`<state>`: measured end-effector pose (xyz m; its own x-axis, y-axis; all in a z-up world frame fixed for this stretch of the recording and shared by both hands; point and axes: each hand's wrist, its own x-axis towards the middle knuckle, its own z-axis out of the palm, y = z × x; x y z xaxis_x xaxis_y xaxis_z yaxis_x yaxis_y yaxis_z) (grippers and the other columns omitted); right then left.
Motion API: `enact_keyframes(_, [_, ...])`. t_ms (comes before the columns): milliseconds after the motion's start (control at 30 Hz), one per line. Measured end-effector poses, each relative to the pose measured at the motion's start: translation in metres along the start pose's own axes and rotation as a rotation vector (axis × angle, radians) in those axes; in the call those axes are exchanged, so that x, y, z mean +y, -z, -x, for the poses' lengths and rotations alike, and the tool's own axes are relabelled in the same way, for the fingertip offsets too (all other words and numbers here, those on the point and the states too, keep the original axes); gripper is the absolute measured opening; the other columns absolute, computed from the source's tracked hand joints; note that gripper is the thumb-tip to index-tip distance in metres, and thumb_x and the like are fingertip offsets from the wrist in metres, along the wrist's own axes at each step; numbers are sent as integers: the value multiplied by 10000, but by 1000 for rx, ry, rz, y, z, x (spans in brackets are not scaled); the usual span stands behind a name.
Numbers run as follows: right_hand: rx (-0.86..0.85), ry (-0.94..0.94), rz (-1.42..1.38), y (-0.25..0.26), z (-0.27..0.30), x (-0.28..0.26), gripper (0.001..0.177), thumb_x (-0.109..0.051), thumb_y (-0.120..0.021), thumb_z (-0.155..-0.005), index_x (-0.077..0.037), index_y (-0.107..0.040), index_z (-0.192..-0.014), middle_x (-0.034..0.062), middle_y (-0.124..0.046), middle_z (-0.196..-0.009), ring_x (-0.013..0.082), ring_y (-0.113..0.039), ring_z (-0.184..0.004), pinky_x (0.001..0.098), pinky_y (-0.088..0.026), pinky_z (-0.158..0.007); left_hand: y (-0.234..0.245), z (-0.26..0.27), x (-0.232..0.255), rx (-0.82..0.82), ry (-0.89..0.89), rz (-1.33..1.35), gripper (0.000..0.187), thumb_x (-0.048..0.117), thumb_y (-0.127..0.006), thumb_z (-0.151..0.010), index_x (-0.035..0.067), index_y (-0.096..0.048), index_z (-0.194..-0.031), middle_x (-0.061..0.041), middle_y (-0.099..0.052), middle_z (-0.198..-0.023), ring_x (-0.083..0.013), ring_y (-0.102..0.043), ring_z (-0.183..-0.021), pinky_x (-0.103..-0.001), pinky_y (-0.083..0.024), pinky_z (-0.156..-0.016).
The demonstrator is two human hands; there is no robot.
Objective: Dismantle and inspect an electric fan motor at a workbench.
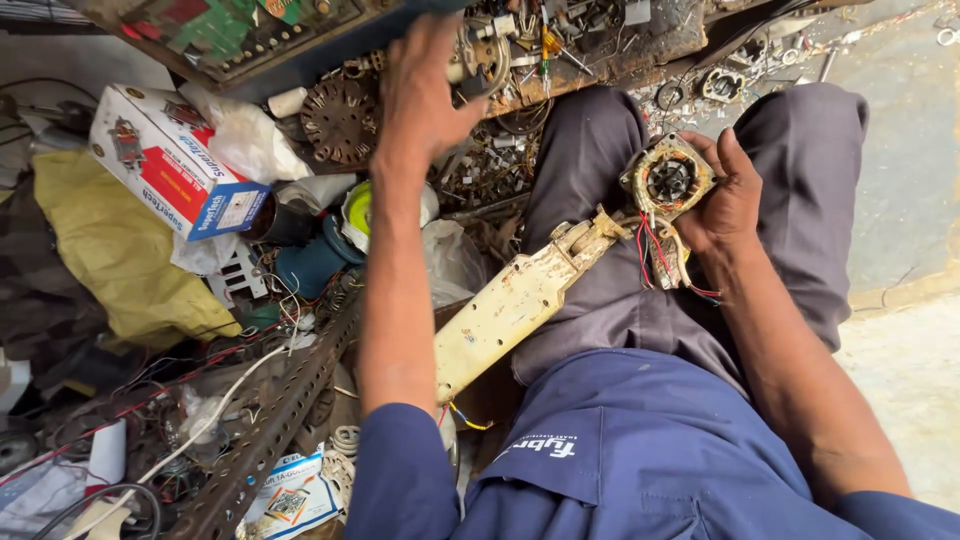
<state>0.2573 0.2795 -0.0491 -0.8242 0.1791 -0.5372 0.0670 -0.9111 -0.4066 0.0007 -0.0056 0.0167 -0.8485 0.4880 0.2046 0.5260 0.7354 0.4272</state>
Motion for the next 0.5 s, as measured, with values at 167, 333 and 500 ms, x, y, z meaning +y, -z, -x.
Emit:
enact_keyframes(167, [3,1,-37,1,-2,2,539,-492,-651,-1018,-8,-635,-1255,200,-705,-1220,335,-694,-1129,500,-575,-1036,-9,-22,-20,-251,-184,-164,958,185,-967,-621,70,-534,-1468,-217,-531,-1413,-395,-564,-1229,-541,-408,-1041])
enact_keyframes(333, [45,12,-35,3,-1,2,524,-476,-654,-1007,1,-650,-1222,194,-714,-1192,329,-699,-1108,493,-581,-1024,58,-13,9,-25,-217,318,733,147,-947,-797,80,-556,-1413,-137,-680,-1287,-270,-718,-1177,-409,-593,-1085])
enact_keyframes(500, [31,6,-44,-10,0,3,484,-452,-672,-985,-18,-657,-1196,188,-719,-1183,324,-706,-1107,496,-588,-1023,62,27,61,-105,194,1637,572,139,-849,-886,90,-559,-1377,-187,-628,-1194,-312,-648,-1038,-487,-583,-866])
